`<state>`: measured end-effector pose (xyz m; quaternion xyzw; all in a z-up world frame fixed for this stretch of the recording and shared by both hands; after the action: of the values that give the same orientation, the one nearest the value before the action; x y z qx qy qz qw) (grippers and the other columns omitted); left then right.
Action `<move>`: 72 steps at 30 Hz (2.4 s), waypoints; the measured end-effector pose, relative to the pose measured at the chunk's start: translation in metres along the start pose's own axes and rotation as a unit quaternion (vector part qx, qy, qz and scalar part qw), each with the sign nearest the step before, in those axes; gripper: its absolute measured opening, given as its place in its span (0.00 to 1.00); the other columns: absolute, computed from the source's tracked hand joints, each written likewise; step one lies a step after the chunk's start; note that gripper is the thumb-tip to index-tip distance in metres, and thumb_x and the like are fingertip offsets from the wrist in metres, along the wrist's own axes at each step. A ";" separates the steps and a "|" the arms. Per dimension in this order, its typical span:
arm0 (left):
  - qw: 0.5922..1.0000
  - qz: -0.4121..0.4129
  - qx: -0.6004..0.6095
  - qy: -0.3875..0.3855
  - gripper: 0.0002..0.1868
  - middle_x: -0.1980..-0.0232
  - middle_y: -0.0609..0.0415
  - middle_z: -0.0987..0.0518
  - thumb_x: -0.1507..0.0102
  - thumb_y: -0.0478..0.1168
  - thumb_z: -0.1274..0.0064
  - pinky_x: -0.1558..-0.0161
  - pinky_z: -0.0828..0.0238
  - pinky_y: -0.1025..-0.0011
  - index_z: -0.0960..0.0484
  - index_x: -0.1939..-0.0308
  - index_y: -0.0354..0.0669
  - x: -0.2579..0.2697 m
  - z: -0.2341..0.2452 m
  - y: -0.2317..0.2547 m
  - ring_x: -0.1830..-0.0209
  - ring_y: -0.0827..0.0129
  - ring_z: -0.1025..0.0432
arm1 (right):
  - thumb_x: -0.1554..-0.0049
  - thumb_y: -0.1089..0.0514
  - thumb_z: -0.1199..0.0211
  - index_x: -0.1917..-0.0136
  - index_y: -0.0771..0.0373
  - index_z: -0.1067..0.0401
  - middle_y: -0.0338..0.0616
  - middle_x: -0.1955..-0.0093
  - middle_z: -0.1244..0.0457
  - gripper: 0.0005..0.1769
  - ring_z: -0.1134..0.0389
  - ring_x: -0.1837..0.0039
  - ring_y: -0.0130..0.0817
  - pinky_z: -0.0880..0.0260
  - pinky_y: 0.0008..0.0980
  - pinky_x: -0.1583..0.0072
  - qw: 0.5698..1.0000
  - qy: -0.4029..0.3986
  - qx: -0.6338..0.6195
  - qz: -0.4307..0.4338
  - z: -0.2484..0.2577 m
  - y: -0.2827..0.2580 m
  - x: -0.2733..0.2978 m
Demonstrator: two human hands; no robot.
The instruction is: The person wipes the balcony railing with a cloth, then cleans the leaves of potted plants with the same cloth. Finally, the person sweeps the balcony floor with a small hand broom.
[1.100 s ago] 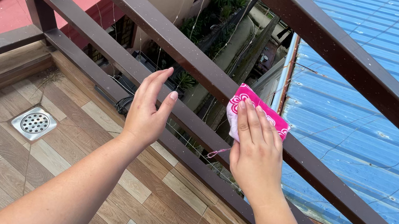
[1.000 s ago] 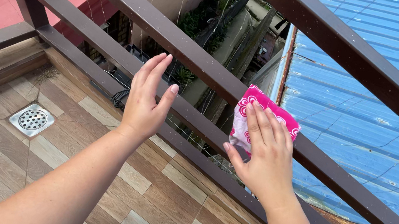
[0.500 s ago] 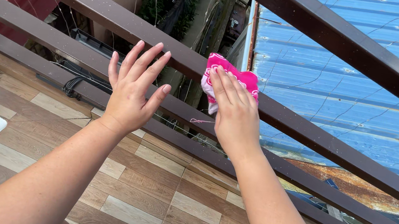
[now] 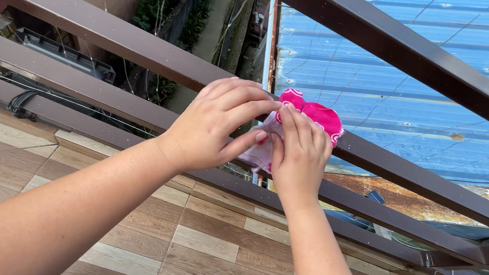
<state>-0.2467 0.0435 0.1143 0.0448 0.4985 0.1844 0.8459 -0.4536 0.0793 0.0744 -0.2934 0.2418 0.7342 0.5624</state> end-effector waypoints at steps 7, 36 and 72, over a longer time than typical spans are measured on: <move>0.993 -0.069 0.018 -0.096 0.21 0.42 0.52 0.23 0.34 0.48 0.44 0.38 0.33 0.58 0.22 0.40 0.45 -0.061 -0.075 0.021 0.39 0.56 0.30 | 0.43 0.55 0.31 0.33 0.57 0.31 0.40 0.32 0.36 0.26 0.38 0.32 0.45 0.41 0.48 0.33 0.997 0.054 0.029 -0.041 0.034 0.098 0.049; 0.962 -0.178 -0.168 -0.123 0.21 0.47 0.60 0.17 0.39 0.49 0.42 0.50 0.26 0.66 0.16 0.44 0.47 -0.080 -0.129 0.022 0.52 0.66 0.24 | 0.46 0.70 0.37 0.33 0.55 0.25 0.42 0.35 0.32 0.28 0.33 0.33 0.44 0.35 0.46 0.27 0.971 0.118 0.173 -0.111 0.127 0.354 0.167; 0.943 -0.204 -0.243 -0.100 0.19 0.51 0.64 0.16 0.39 0.49 0.37 0.55 0.25 0.72 0.13 0.46 0.52 -0.084 -0.128 0.029 0.54 0.71 0.24 | 0.42 0.63 0.54 0.28 0.70 0.30 0.63 0.23 0.42 0.30 0.45 0.21 0.58 0.53 0.57 0.23 0.964 -0.015 0.062 -0.258 0.050 0.422 0.323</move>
<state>-0.4017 0.0266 0.1275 -0.2466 0.3496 0.1184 0.8961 -0.9334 0.2287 -0.1059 -0.2992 0.1942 0.5521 0.7536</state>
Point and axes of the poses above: each hand's wrist, its own x-axis away from the middle knuckle, its own z-axis out of the back of the hand, y = z × x, the point moved 2 cm from there along -x, towards the middle knuckle
